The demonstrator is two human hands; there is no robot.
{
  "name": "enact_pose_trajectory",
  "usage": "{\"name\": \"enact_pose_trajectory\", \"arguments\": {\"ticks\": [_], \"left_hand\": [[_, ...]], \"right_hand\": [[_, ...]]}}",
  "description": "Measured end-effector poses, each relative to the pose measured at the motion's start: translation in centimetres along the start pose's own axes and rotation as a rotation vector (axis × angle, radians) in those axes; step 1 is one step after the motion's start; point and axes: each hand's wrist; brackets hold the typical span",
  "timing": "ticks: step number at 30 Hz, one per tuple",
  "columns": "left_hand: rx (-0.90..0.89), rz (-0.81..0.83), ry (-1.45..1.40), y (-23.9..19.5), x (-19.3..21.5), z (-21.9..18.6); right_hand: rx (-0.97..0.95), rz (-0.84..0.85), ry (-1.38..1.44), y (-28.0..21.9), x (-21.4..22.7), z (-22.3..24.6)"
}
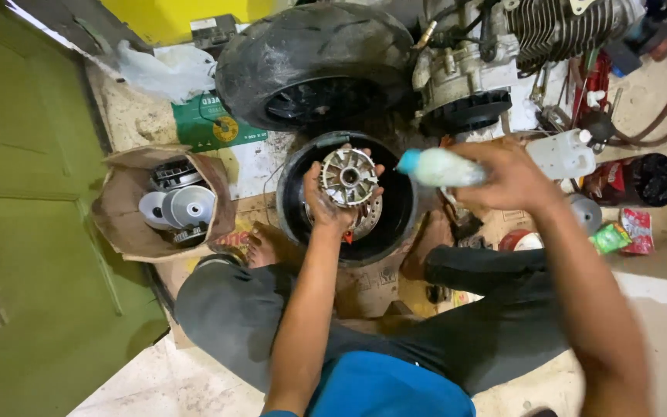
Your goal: Cleaning a motorcycle variator plate using a brush and cleaning fluid poured from a bottle.
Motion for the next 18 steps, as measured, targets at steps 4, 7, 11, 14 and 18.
{"name": "enact_pose_trajectory", "arguments": {"ticks": [4,7,11,14,18], "left_hand": [[0.06,-0.041,-0.033,-0.4,-0.8,-0.7],[0.053,-0.164,0.045,-0.3,-1.7,-0.5],[-0.093,-0.264,0.085,-0.6,-2.0,-0.9],[-0.146,-0.185,0.048,-0.9,-1.8,-1.6],[-0.18,-0.066,0.001,-0.9,-0.9,-2.8]], "right_hand": [[-0.033,-0.427,0.551,-0.4,-8.7,-11.6],[-0.712,-0.766,0.386,-0.5,-15.7,-17.7],[-0.832,-0.841,0.347,0.9,-23.5,-27.4],[-0.861,-0.818,0.259,0.6,-27.3,-31.4],[-0.854,-0.766,0.335,-0.3,-28.0,-29.7]]}}
Point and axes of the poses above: each hand's wrist, its own y-axis towards the middle knuckle, its own x-axis out of the back of the hand, z = x × y, and after that the axes turned 5 degrees about -x, right-handed
